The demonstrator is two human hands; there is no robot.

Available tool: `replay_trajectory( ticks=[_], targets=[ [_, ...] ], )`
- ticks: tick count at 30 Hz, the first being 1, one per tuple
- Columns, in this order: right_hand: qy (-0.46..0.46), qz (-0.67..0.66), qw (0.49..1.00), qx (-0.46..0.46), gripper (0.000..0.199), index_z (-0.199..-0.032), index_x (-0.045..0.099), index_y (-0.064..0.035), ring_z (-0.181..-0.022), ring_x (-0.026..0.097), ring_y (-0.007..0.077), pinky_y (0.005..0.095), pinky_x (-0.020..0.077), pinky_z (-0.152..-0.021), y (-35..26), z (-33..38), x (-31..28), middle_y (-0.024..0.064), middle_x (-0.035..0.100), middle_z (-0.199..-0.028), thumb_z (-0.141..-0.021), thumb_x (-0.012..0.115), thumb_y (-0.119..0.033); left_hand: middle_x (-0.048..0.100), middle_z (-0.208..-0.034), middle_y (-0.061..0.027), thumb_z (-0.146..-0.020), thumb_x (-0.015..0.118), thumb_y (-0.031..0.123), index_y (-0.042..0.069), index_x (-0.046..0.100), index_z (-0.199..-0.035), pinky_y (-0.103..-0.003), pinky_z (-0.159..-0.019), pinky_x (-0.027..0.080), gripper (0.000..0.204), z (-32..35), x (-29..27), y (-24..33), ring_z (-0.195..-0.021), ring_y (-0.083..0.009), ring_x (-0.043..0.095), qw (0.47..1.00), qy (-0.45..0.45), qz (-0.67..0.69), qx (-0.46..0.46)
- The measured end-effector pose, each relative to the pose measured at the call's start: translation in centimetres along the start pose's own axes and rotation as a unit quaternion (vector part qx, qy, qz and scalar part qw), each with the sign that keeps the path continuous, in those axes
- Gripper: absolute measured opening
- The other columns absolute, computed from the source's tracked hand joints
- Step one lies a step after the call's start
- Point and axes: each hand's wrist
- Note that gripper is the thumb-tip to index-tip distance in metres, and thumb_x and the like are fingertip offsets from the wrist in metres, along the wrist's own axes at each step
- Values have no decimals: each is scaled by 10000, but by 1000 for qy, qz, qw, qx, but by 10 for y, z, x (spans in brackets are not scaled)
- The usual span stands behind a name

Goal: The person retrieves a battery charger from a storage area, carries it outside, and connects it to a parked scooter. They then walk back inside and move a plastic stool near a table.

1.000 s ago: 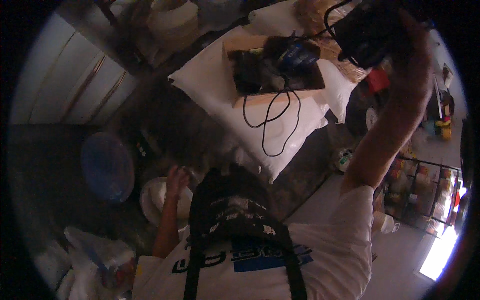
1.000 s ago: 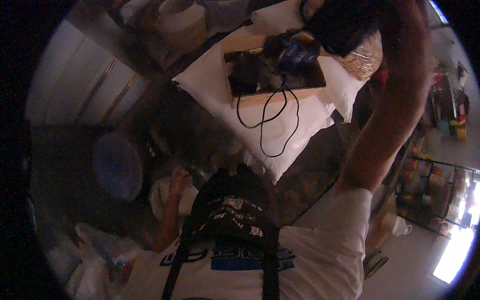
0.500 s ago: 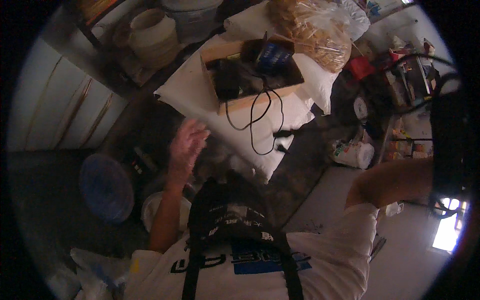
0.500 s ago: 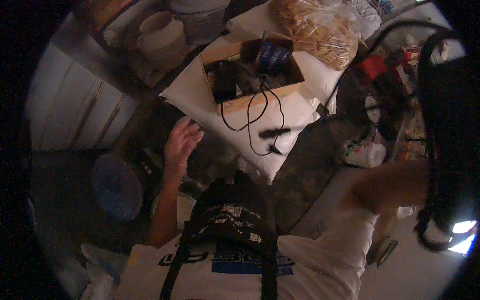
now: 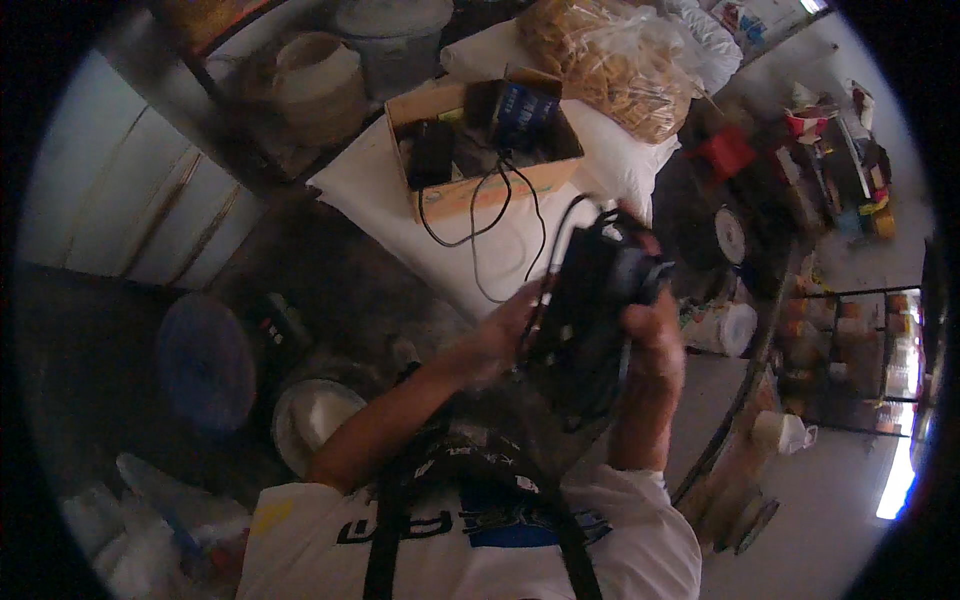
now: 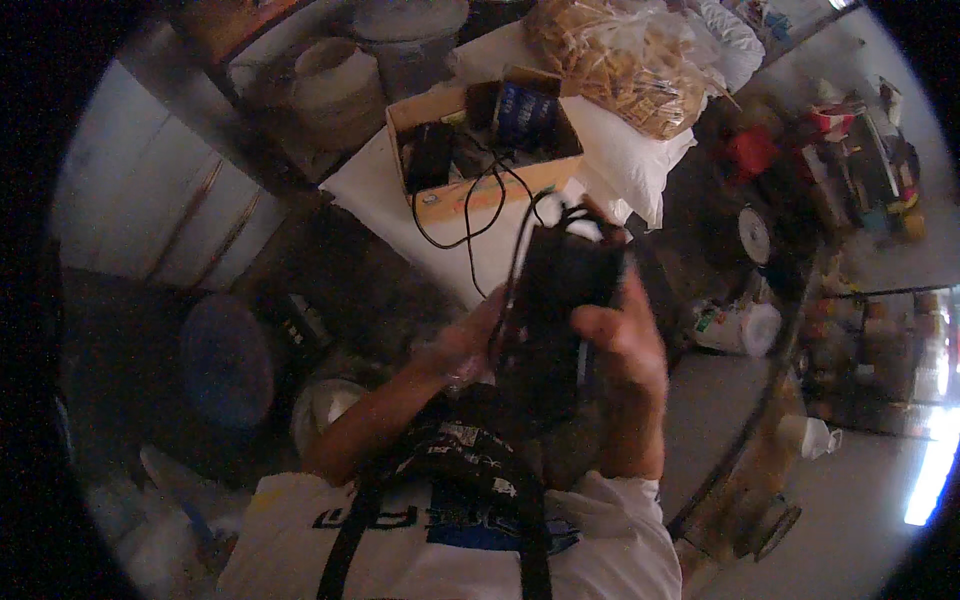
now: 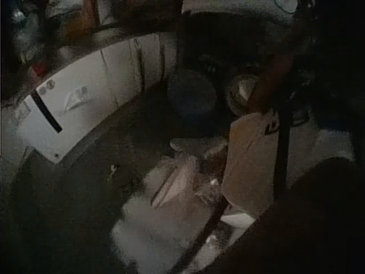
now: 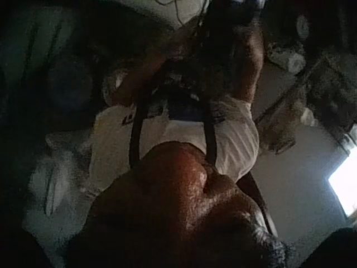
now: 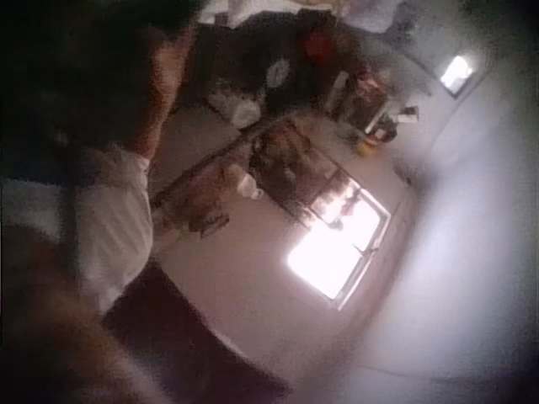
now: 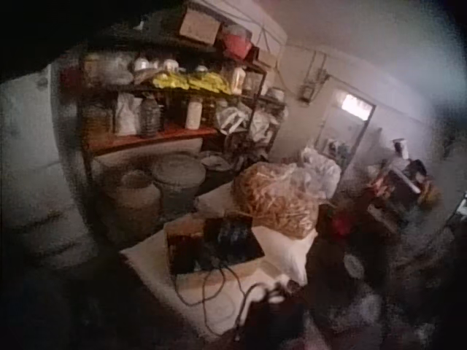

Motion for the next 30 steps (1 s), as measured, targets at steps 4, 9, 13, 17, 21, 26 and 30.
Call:
replay_trajectory(
  ticks=[4,9,13,17,21,26,30],
  targets=[
    [-48,-16,993,104,974,-1564,248,-113,-1160,561,255,375,433,-1025,62,39,6,165,546,-1310,-736,756,-182,435,-1443,-100,-753,823,429,107,278,-1525,-386,-1078,419,999,25,-17,-49,-1314,-204,459,999,17,-4,44],
    [-76,-8,983,168,967,-1564,236,-111,-1142,587,256,373,453,-1001,92,82,32,195,586,-1275,-779,779,-266,502,-1330,-90,-652,856,590,115,308,-1492,-384,-1044,446,1110,74,-16,-99,-1270,-223,494,977,162,-138,20],
    [-38,4,987,155,967,-1557,224,-69,-1151,594,264,379,463,-991,106,124,42,211,609,-1256,-813,785,-327,506,-1344,-123,-704,829,554,113,315,-1492,-420,-1029,456,1039,105,-9,-132,-1268,-266,499,986,151,-64,14],
    [22,-25,986,166,988,-1534,267,-32,-1159,614,303,394,469,-995,106,175,52,251,612,-1262,-801,792,-438,502,-1353,-135,-725,817,543,111,316,-1493,-441,-1014,463,1014,140,-8,-161,-1261,-280,504,993,114,-27,-17],
    [53,170,963,202,975,-1482,372,-15,-1123,638,375,410,491,-967,103,229,69,279,637,-1206,-785,750,-582,497,-1362,-148,-745,804,533,109,316,-1493,-462,-999,470,989,190,-11,-191,-1254,-294,508,994,73,35,-70],
    [90,208,927,300,933,-1439,444,-34,-1052,661,398,433,514,-919,71,328,69,265,668,-1137,-782,718,-636,491,-1373,-163,-771,789,519,107,316,-1494,-489,-981,480,957,233,11,-249,-1246,-312,514,985,21,66,-160],
    [256,281,898,221,783,-1395,509,-40,-1049,663,386,429,520,-908,86,424,72,231,667,-1178,-826,730,-530,487,-1382,-176,-791,776,508,105,317,-1495,-510,-966,487,932,256,33,-284,-1239,-326,519,977,-7,82,-198]
  ],
)
Point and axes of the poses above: each hand's wrist, its own z-axis away from the middle knuckle, its own x-axis out of the palm, y = z × x
